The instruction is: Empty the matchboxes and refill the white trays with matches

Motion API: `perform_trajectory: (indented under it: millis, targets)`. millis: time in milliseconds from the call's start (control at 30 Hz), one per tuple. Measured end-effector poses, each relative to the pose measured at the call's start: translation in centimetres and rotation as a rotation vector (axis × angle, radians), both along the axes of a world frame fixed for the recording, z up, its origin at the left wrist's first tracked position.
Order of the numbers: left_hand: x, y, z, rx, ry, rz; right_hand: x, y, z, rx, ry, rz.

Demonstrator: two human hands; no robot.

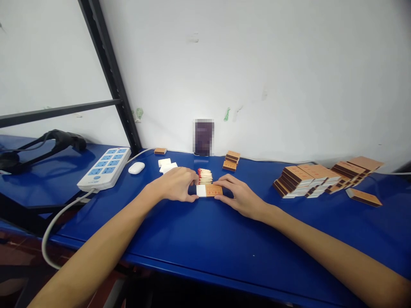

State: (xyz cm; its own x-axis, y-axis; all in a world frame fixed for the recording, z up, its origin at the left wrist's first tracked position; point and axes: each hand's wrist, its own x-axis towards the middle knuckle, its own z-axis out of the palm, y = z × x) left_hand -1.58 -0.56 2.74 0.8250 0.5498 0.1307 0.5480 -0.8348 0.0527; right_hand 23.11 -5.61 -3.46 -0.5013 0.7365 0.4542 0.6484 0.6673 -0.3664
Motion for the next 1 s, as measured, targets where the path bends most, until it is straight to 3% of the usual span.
perform_trajectory:
  millis: [200, 367, 500, 700, 867, 1000]
  targets:
    - [-0.2, 0.1, -0.3, 0.016, -0.009, -0.001, 2.8, 0.1, 1.6, 0.022, -0.114, -0.048]
    - [-0.2, 0.0, -0.2, 0.035, -0.008, 0.001, 4.0, 2.3, 1.7, 0.208, -0.105, -0.37]
    - [-0.3, 0.0, -0.2, 0.067, -0.029, -0.008, 4.1, 4.5, 1.5, 0.258, -0.283, -0.514]
    - [-0.5, 0.2, -0.3, 0.051, -0.052, 0.01, 3.9, 6.2, 1.0, 0.276, -0.373, -0.527]
    - [-0.7, 0.2, -0.2, 0.048, -0.076, 0.016, 4.3, 5.7, 0.9, 0.292, -0.336, -0.545]
    - [-0.8, 0.3, 0.0, 0.019, -0.101, 0.032, 3.4, 3.8, 1.2, 0.24, -0.211, -0.39]
